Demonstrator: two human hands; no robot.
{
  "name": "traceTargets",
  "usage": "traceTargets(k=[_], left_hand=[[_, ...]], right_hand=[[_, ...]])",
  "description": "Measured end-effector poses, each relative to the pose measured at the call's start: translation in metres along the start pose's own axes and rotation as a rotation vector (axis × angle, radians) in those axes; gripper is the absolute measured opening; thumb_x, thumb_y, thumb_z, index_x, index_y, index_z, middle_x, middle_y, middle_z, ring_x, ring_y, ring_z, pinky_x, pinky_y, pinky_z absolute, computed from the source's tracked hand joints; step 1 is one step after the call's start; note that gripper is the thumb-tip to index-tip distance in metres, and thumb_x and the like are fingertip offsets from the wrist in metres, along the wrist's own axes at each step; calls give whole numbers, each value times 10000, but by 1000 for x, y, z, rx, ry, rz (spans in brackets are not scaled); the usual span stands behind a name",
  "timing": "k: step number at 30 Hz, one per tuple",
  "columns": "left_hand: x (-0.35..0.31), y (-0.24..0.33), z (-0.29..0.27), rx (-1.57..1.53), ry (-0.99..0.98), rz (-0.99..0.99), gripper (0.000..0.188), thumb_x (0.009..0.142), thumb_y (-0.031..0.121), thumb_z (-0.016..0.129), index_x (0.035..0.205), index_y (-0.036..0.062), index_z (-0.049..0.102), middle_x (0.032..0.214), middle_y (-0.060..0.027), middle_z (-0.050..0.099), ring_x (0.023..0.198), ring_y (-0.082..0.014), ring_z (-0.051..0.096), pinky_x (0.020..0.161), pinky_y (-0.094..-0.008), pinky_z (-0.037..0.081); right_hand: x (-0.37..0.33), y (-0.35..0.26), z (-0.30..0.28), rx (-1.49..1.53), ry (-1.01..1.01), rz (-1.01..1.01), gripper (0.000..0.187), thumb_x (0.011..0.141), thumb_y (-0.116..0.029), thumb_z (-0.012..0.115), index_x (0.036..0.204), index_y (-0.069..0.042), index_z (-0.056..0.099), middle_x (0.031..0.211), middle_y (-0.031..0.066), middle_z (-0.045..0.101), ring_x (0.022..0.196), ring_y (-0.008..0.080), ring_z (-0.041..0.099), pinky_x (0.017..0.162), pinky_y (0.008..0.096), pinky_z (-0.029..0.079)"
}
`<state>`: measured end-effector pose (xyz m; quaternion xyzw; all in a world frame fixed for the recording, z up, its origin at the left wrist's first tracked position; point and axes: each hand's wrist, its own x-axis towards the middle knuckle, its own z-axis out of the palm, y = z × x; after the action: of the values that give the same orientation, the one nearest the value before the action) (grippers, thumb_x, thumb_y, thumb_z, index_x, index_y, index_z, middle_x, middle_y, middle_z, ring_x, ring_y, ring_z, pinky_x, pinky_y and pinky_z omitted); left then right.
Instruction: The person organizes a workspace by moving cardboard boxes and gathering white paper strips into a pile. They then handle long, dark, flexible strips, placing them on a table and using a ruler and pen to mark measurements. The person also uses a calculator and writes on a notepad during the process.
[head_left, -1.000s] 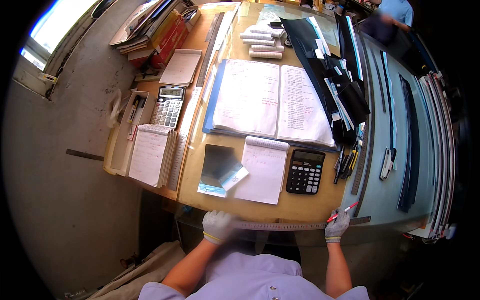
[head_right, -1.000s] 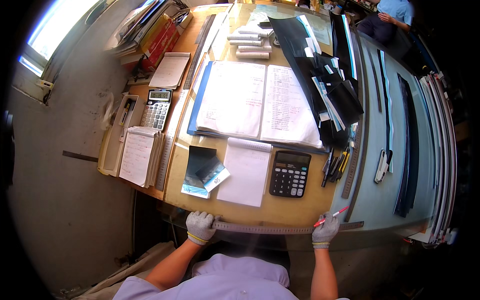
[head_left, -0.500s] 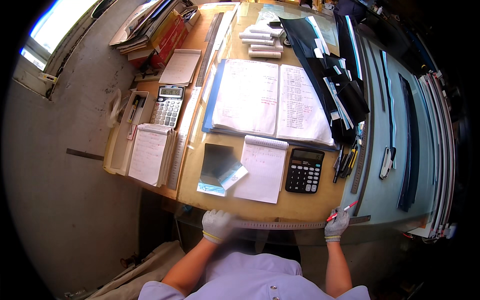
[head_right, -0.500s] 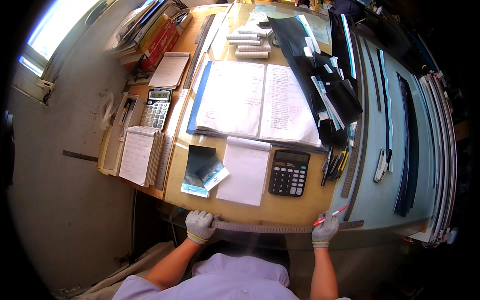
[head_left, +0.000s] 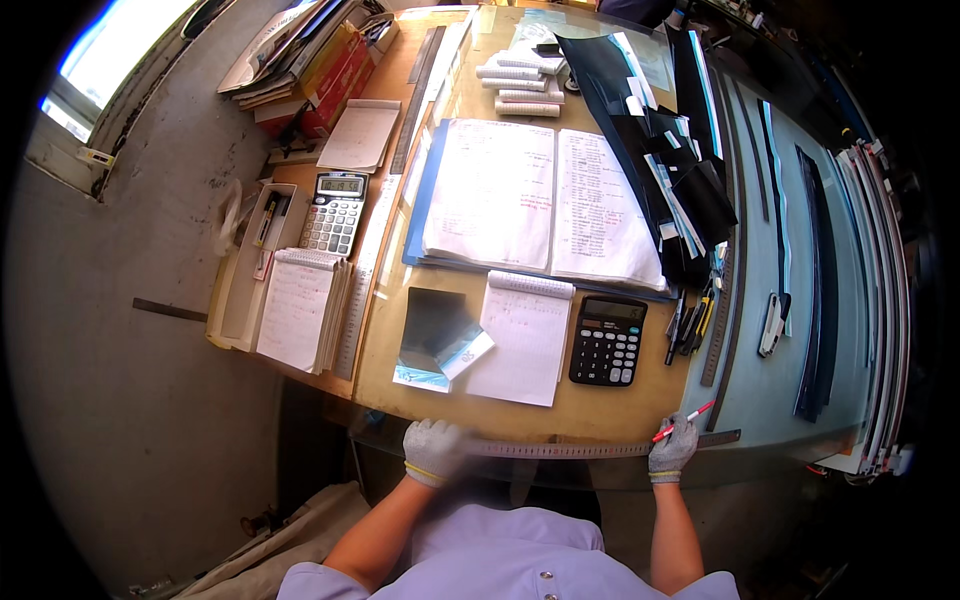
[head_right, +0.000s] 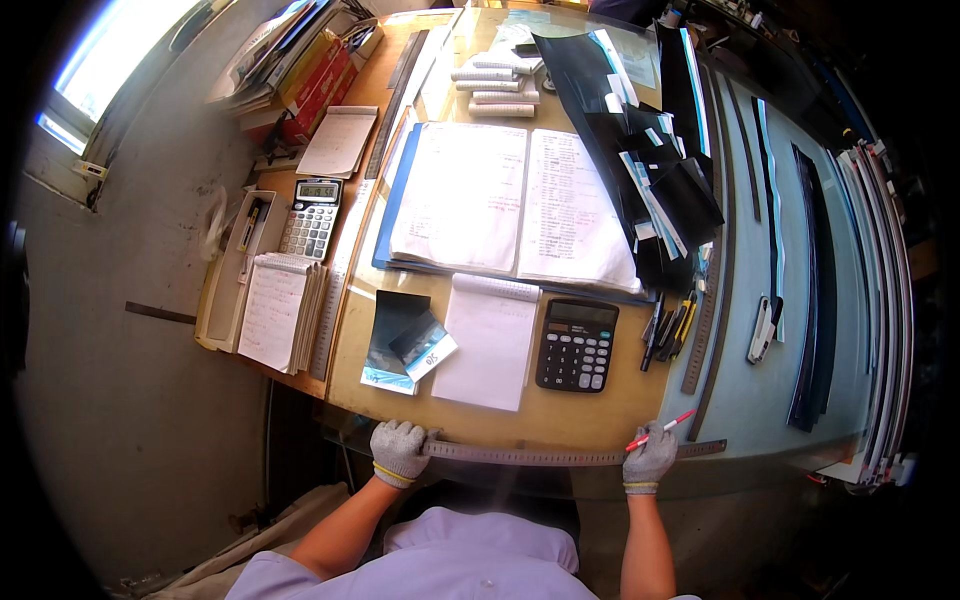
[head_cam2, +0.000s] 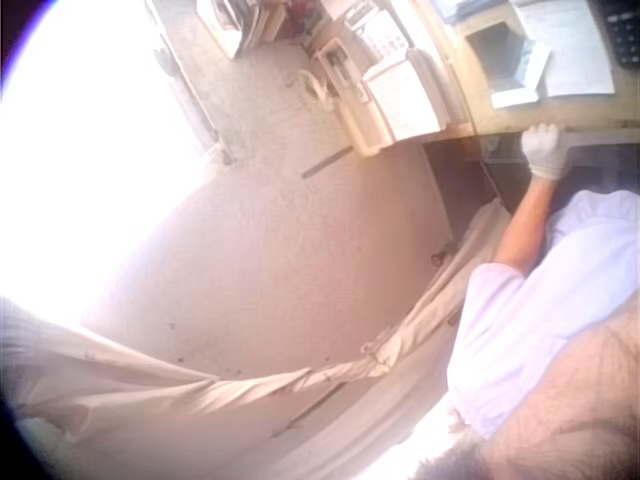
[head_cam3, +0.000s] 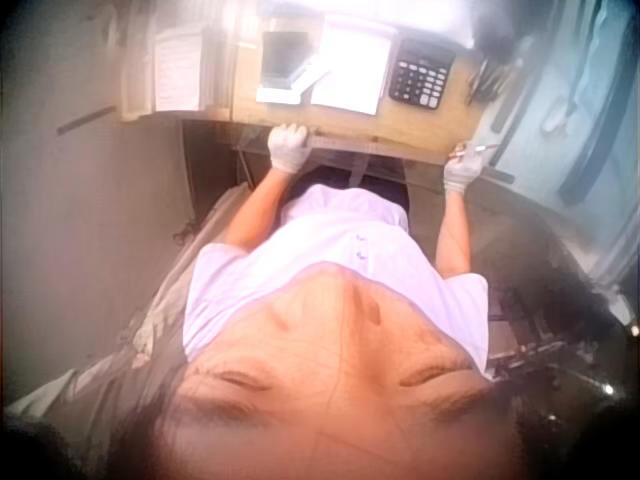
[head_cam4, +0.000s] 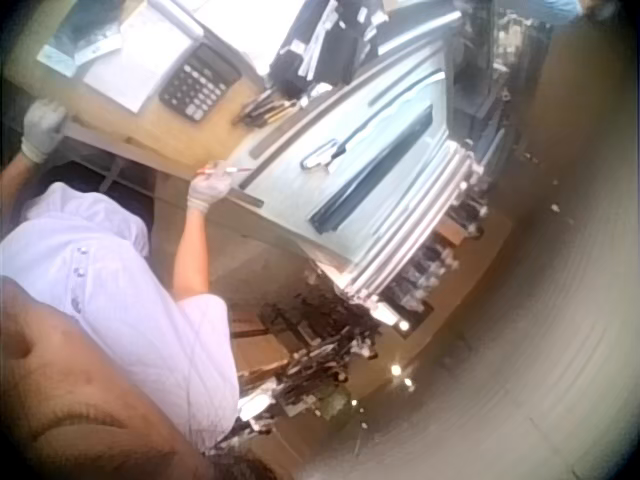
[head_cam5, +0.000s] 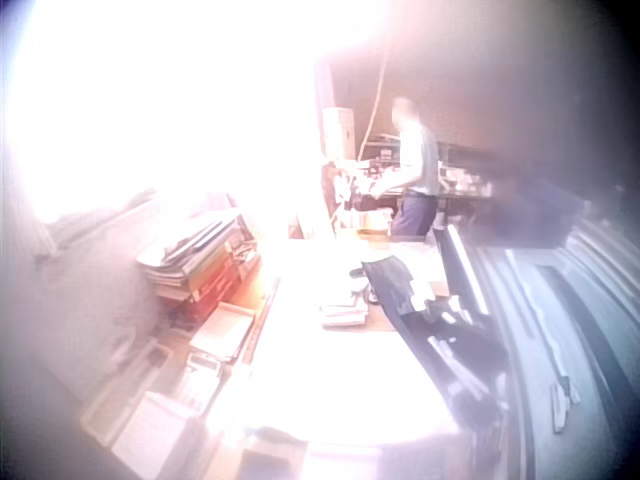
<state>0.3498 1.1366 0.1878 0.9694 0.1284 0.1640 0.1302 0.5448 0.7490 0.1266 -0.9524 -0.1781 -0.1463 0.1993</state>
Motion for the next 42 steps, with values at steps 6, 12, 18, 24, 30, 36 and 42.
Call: traceTargets(k=[6,12,18,24,30,36,42], left_hand=[[-1,-1,2,0,12,-2,260,725,222,749,614,126,534,609,-72,518,595,-290,558,558,-426,431],[0,0,2,-4,19,0,252,729,211,745,623,124,533,619,-72,520,601,-289,556,560,-426,432],[3,3,-3,-1,12,4,250,725,211,744,626,122,532,629,-70,523,610,-286,559,564,-423,435],[0,1,0,-9,7,5,247,723,218,748,630,123,539,628,-73,524,610,-287,560,567,-428,436],[-2,0,1,-3,11,2,243,726,216,749,635,121,545,628,-76,526,608,-291,559,568,-429,437],[-2,0,1,-4,6,-4,243,725,208,752,635,119,544,628,-79,527,607,-295,559,565,-433,436],[-1,-1,1,-13,13,4,249,720,207,756,629,119,542,624,-81,523,607,-296,556,565,-432,433]], right_hand=[[-1,2,2,5,0,6,210,809,-72,674,998,-16,603,791,152,562,762,365,531,686,469,414],[-2,3,3,34,-1,23,204,814,-74,669,997,-17,600,792,156,562,763,368,531,686,473,412],[-1,2,1,-10,-14,8,216,800,-80,680,992,-23,600,803,158,568,779,375,534,704,477,412],[-4,4,3,13,-21,47,214,792,-76,683,983,-28,601,802,154,571,781,372,536,702,475,412],[0,0,0,-7,-21,17,214,789,-75,688,980,-31,602,792,150,569,772,366,535,696,474,411],[-1,2,2,-11,-7,8,215,794,-74,686,986,-32,600,785,145,565,769,361,532,695,473,414],[-1,2,3,16,10,17,220,792,-67,690,988,-30,596,781,142,560,759,358,529,689,466,414]])
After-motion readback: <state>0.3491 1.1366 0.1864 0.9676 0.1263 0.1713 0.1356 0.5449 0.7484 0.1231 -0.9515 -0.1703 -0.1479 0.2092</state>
